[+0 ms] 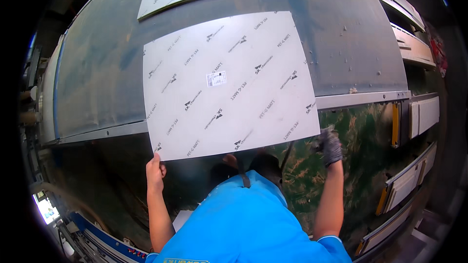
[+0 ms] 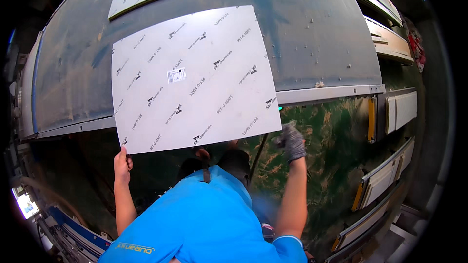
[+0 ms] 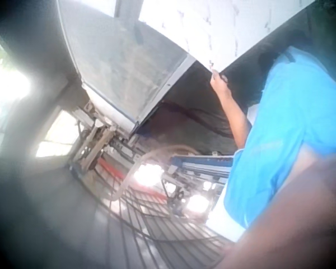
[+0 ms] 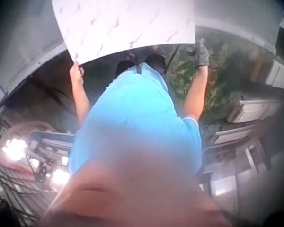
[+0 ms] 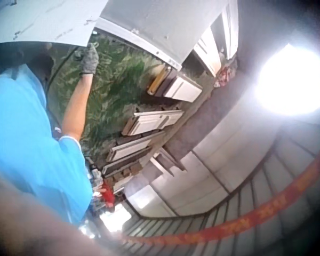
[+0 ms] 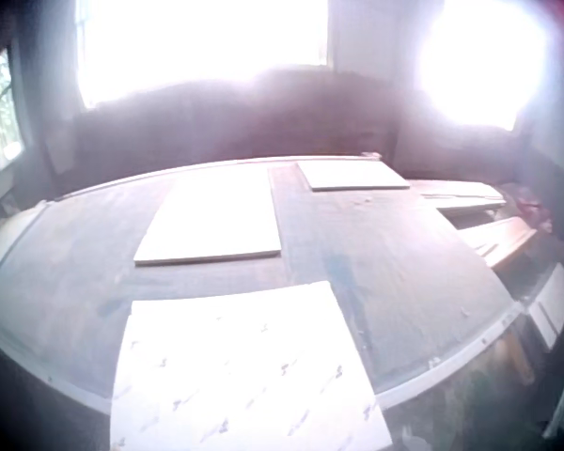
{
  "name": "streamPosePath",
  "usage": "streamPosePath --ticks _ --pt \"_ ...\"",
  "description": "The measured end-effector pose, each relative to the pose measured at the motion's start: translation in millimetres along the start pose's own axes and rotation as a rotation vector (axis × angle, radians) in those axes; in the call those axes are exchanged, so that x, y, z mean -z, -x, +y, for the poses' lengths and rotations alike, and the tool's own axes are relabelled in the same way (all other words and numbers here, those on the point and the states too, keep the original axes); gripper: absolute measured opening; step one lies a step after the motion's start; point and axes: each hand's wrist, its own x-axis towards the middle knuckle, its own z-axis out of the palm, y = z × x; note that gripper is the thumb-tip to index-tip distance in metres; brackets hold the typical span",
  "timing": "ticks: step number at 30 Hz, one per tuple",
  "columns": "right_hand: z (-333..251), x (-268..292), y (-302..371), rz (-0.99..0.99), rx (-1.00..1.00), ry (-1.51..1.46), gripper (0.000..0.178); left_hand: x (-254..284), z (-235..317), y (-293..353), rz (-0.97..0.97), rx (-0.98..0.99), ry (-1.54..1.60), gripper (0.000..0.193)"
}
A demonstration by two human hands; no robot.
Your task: The person picks up white rectangular panels from a table, carries them to a scrap pile, and then returns to wipe the surface of other panels on the table with a cloth. The person handles the panels one at a time, moving them between the table and the floor area.
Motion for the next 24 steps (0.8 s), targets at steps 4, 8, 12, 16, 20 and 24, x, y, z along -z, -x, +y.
streamPosePath --ticks 4,8,12,16,20,24 --pt "-23 -28 18 0.004 -0.092 0.276 0.029 3 -13 11 0.044 0.047 0.144 0.046" --pt "-34 15 1 -0.001 0.063 0.439 0.027 11 -23 6 0.049 -0.121 0.18 0.045" --pt "-68 34 -15 0.007 0.328 0.201 0.026 29 -36 -4 0.244 -0.193 0.357 0.04" --pt "-98 1 -49 0.139 0.731 0.594 0.032 36 -24 -16 0.513 -0.122 0.095 0.033" --pt "-160 -100 -55 0.131 0.763 1.04 0.046 11 -6 -20 0.454 -0.287 -0.197 0.041" --pt "-208 -175 -151 0.176 0.588 0.853 0.042 -19 24 -31 0.312 -0.335 -0.344 0.041"
